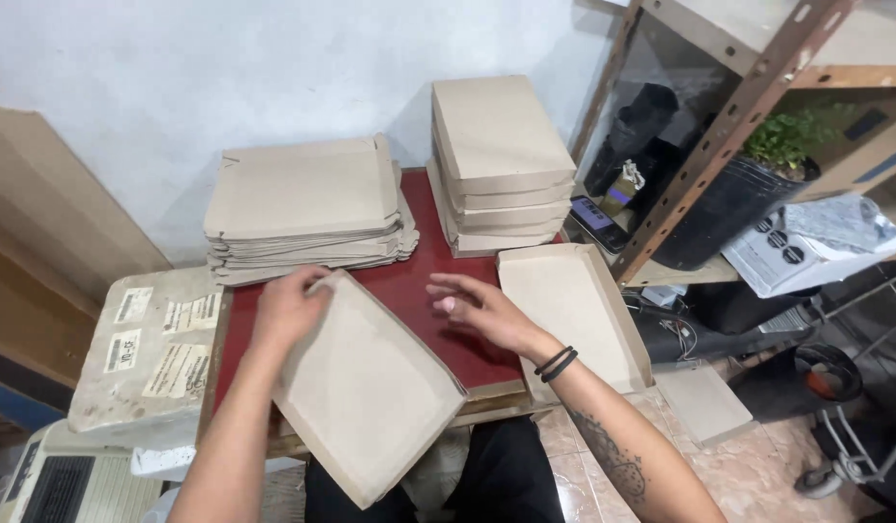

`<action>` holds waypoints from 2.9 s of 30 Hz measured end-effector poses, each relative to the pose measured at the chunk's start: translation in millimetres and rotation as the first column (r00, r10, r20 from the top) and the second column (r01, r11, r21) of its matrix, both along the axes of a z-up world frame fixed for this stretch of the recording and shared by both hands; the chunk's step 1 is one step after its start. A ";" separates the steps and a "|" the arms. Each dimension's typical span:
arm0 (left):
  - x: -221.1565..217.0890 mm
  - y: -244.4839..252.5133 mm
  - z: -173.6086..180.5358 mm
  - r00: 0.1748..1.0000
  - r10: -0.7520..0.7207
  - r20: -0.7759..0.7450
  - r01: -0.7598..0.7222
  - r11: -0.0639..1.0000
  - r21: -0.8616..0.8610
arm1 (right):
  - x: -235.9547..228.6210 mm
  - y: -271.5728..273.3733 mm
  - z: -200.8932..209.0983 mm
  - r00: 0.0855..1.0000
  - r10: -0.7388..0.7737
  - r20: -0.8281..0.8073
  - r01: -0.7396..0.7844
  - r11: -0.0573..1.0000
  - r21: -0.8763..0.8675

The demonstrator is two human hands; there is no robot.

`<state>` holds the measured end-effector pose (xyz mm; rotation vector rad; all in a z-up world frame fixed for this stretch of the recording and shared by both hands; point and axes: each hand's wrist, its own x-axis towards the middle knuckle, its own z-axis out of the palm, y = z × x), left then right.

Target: The person assembles flat-packed cardboard boxes by folding the side flaps and interlocking the tabs. They repeat this process for multiple boxes, stacking the finished ones on a red table.

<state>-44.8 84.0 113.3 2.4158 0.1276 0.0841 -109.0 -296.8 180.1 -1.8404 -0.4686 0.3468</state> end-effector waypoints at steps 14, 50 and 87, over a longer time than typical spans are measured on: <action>-50.4 -128.4 33.3 0.736 0.633 0.241 -0.057 0.412 -0.909 | -106.6 -61.1 47.3 0.905 -0.159 0.395 0.142 0.987 0.073; -138.0 -254.6 -76.2 0.145 -0.870 0.472 0.706 0.425 0.567 | -111.1 -222.7 37.4 0.466 0.133 0.875 0.666 0.598 -0.446; -165.4 -258.7 -111.6 0.518 -0.469 0.715 0.382 0.875 0.297 | -157.2 -195.9 -88.6 0.417 0.067 0.906 0.704 0.607 -0.369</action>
